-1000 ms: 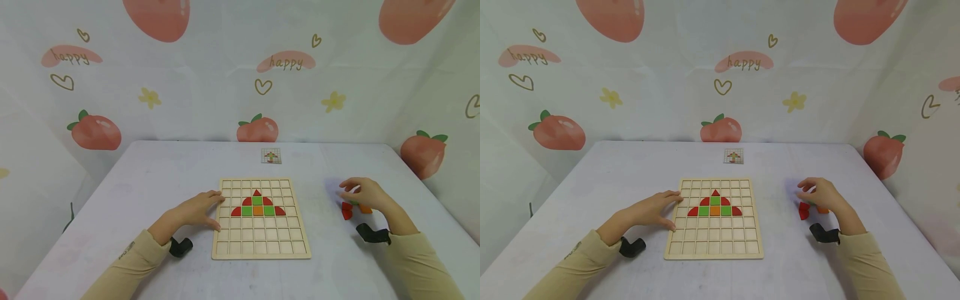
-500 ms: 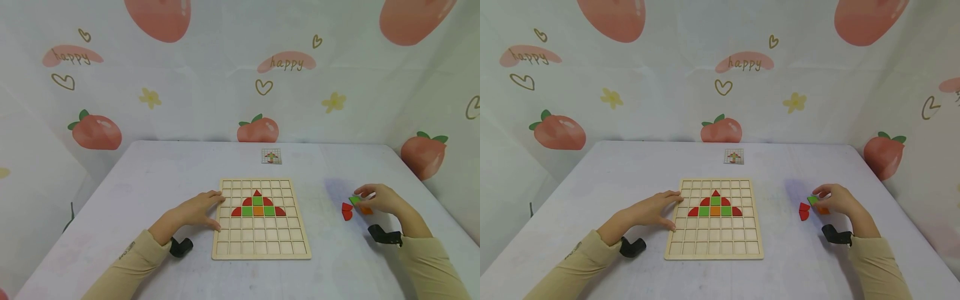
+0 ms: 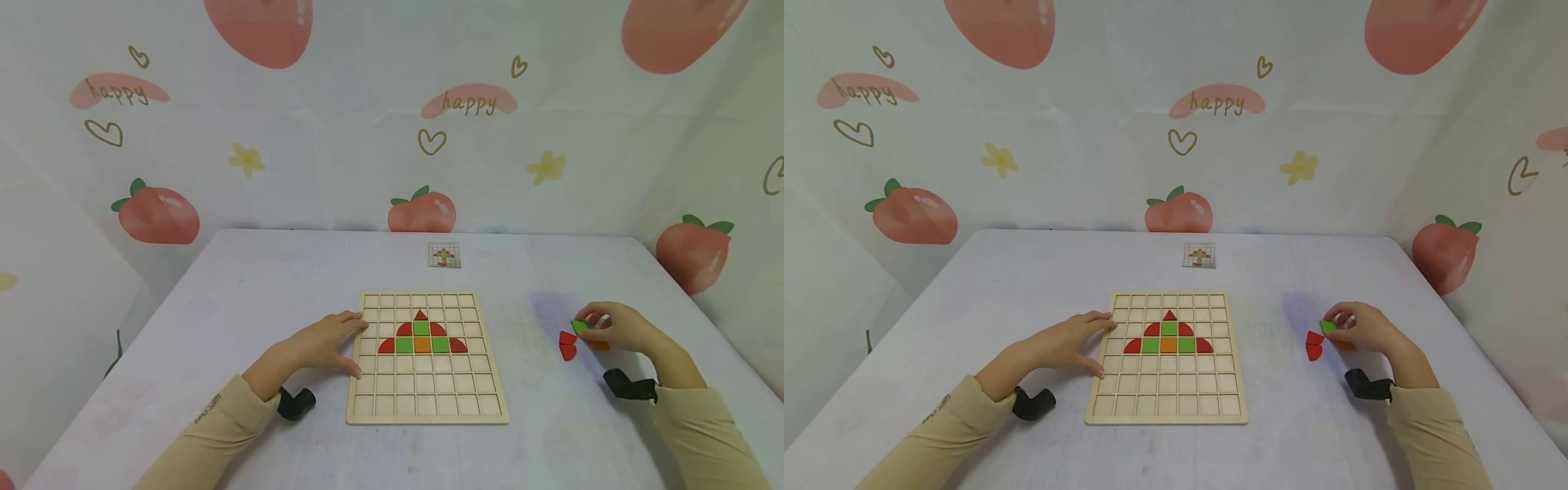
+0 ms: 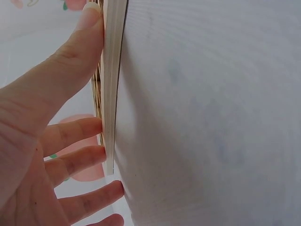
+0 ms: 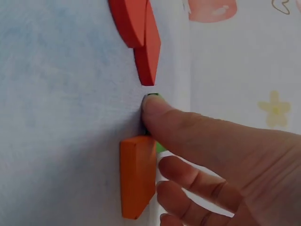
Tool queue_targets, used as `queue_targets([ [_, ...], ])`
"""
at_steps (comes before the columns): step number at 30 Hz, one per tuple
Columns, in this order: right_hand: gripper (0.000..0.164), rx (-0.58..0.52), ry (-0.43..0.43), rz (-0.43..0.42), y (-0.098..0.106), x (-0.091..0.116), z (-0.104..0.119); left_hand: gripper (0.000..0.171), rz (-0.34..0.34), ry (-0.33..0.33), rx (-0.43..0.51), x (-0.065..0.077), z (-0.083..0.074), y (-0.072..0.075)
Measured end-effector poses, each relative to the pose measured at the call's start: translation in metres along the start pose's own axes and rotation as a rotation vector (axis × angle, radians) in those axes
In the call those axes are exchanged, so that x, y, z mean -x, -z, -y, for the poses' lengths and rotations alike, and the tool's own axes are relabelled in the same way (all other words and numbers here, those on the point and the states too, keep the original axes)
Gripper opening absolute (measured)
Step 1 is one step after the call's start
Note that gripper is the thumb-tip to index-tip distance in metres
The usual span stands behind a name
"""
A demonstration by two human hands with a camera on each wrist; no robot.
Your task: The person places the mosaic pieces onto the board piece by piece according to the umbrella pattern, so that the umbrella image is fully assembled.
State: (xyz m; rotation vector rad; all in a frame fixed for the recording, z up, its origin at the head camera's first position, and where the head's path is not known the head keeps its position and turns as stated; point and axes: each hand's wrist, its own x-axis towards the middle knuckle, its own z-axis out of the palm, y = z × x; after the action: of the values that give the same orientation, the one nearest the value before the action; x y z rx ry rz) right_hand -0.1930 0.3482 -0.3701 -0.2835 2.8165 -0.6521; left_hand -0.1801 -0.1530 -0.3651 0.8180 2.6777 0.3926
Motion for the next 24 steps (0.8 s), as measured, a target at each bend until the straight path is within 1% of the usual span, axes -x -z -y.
queue_targets([
  [7,0.028,0.028,0.045,-0.057,-0.005,-0.001,0.001,0.084,-0.001,0.003,-0.002,0.0,0.0,-0.001],
  [11,0.029,0.026,0.071,-0.096,-0.005,0.0,0.007,0.084,0.001,0.0,0.001,0.0,0.0,0.0],
  [17,0.03,0.022,0.126,-0.158,-0.003,0.0,0.025,0.084,0.002,0.0,-0.003,0.0,-0.001,0.001],
  [24,0.024,0.031,0.26,-0.219,-0.01,-0.003,0.051,0.083,0.002,-0.003,0.004,0.001,-0.002,0.001],
])
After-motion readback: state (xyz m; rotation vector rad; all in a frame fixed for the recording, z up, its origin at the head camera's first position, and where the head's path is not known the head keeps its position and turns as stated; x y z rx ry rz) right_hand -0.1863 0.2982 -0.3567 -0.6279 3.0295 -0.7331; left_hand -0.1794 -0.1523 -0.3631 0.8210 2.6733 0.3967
